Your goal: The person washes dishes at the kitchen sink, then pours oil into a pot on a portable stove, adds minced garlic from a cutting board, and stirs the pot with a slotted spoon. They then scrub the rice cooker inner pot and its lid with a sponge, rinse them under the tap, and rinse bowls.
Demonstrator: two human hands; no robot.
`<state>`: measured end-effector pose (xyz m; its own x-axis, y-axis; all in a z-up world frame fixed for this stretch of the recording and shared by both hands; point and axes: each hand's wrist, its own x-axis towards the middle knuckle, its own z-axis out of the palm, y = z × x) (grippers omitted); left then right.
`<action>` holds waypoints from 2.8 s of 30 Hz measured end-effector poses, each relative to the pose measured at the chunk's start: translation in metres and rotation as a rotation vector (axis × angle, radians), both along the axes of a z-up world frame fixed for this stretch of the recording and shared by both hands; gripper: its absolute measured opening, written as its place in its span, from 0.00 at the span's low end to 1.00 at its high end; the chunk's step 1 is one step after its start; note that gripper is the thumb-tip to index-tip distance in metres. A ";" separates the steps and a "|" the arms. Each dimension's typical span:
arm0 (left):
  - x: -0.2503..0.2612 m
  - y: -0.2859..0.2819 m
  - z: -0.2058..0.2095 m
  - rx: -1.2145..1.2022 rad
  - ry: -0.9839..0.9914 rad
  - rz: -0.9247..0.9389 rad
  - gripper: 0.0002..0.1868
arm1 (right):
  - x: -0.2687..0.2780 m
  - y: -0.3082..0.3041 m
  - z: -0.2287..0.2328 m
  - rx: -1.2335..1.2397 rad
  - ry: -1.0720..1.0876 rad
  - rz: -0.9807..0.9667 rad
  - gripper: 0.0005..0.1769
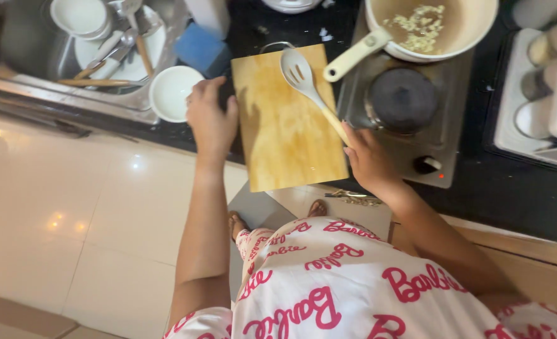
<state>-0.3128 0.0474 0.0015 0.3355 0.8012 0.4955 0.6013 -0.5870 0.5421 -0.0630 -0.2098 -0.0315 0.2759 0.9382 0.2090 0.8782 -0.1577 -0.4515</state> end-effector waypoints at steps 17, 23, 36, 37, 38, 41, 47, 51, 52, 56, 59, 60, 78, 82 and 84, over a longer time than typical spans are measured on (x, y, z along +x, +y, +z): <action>-0.254 0.175 -0.031 -0.179 0.004 -0.104 0.20 | -0.136 0.190 0.002 0.188 0.001 -0.069 0.29; -0.171 0.242 -0.063 -0.544 -0.121 -0.257 0.19 | -0.112 0.330 -0.027 0.029 0.057 -0.045 0.36; -0.092 0.289 -0.098 -0.754 0.002 -0.469 0.27 | -0.116 0.397 -0.031 0.040 -0.029 -0.153 0.25; -0.100 0.284 -0.096 -0.745 0.025 -0.488 0.28 | -0.120 0.392 -0.020 0.094 -0.005 -0.137 0.23; -0.107 0.280 -0.092 -0.734 0.045 -0.509 0.28 | -0.124 0.388 -0.007 0.149 0.017 -0.122 0.21; -0.122 0.278 -0.084 -0.856 -0.104 -0.543 0.27 | -0.146 0.383 0.029 0.160 0.114 -0.075 0.20; -0.108 0.286 -0.092 -0.831 0.413 -0.934 0.26 | -0.207 0.362 0.076 0.047 0.061 -0.191 0.25; -0.101 0.280 -0.100 -1.379 0.182 -0.944 0.28 | -0.261 0.363 0.076 -0.190 0.100 -0.371 0.41; -0.097 0.281 -0.100 -1.468 0.168 -0.897 0.29 | -0.272 0.367 0.075 -0.185 0.039 -0.327 0.45; -0.106 0.304 -0.097 -1.811 -0.217 -1.029 0.33 | -0.297 0.398 0.065 -0.164 -0.088 -0.377 0.38; -0.110 0.331 -0.087 -1.896 -0.176 -0.822 0.39 | -0.291 0.441 0.060 -0.140 -0.081 -0.346 0.26; -0.115 0.344 -0.082 -1.895 -0.256 -0.831 0.39 | -0.286 0.458 0.058 -0.058 -0.084 -0.294 0.23; -0.169 0.473 -0.051 -1.866 -0.771 -0.936 0.47 | -0.303 0.599 0.068 -0.212 -0.204 0.029 0.27; -0.162 0.461 -0.054 -1.892 -0.875 -0.883 0.50 | -0.295 0.600 0.055 -0.096 -0.310 0.013 0.27; -0.159 0.461 -0.053 -1.854 -0.924 -0.937 0.49 | -0.284 0.604 0.047 -0.098 -0.223 0.050 0.26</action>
